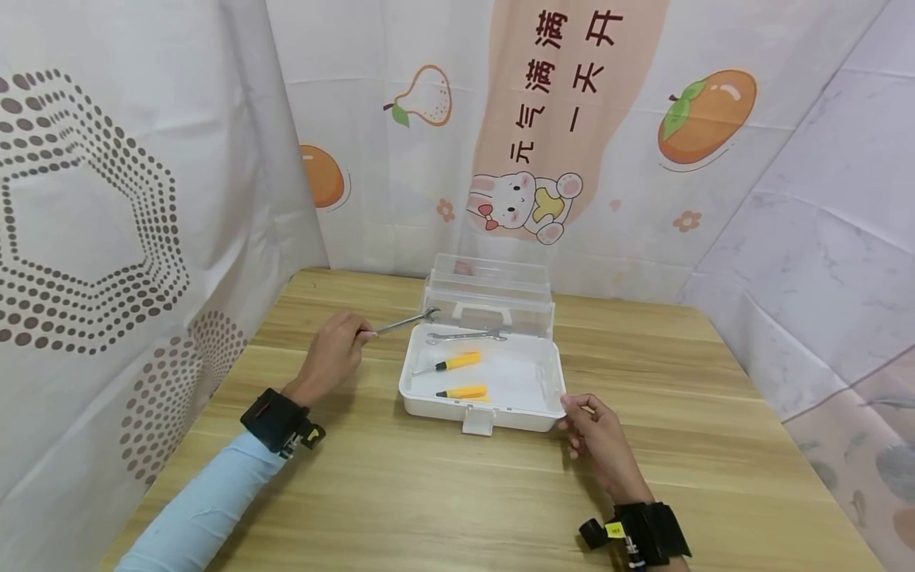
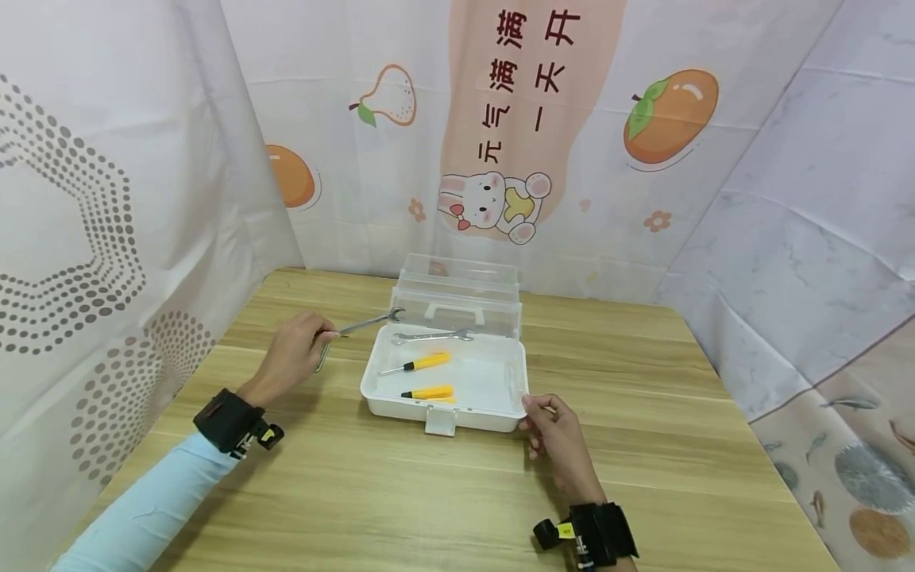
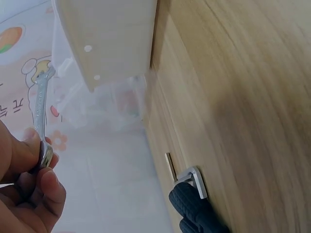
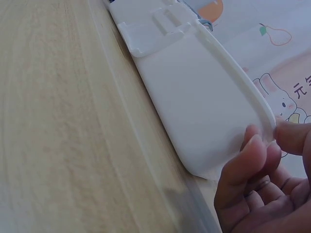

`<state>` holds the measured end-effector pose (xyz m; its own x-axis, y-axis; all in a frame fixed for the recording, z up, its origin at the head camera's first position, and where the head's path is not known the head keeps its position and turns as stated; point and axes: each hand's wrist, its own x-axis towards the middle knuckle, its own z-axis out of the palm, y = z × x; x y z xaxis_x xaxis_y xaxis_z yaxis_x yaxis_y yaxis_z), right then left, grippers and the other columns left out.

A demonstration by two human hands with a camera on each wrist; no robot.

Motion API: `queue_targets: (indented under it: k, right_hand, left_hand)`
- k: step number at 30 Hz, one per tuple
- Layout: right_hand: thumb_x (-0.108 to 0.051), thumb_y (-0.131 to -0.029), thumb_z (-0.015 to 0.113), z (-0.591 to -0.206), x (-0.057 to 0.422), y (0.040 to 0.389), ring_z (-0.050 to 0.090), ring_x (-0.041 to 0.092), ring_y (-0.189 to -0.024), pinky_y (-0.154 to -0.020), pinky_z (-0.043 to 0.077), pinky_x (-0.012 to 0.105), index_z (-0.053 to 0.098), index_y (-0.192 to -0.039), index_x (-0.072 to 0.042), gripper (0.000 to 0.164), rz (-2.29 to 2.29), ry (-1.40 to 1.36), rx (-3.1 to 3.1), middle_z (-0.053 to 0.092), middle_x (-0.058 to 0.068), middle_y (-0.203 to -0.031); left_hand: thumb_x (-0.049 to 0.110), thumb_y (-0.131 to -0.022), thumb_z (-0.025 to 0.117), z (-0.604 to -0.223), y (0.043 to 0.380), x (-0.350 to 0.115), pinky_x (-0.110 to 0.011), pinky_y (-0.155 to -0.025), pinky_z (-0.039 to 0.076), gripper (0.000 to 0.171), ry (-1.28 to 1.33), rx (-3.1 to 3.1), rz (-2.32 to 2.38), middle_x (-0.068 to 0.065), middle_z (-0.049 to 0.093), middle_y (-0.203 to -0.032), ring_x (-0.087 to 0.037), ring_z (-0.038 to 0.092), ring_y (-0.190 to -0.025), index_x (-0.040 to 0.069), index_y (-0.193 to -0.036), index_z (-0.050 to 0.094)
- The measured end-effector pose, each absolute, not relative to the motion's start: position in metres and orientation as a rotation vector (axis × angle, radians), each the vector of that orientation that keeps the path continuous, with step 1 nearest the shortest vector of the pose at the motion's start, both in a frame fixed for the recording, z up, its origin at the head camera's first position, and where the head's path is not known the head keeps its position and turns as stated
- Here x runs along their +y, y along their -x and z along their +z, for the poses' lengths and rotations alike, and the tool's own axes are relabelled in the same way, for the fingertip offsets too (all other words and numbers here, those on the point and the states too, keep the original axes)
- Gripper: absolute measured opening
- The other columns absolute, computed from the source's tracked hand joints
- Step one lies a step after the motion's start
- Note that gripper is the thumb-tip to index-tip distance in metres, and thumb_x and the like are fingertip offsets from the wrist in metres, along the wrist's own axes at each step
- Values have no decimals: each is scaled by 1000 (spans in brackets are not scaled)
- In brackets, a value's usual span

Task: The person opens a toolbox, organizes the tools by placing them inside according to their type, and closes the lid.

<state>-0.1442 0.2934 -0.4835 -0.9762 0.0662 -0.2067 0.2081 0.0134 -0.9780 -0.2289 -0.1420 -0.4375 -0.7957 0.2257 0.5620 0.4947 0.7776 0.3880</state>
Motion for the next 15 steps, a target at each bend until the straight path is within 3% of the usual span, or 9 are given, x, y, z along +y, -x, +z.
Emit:
queue_targets:
  k: [15]
  right_hand:
    - [-33,-103,64,-485,292,144,44,12,-57,-49,44,26,54,-120,2,41,-2126,-298,2154,64,6,-81]
  left_hand:
    - [2,-96,70,-438,230,-133,-38,-70,50,5,614,-2460,-711,-12,64,-89,-26,58,-82,-3,-96,71]
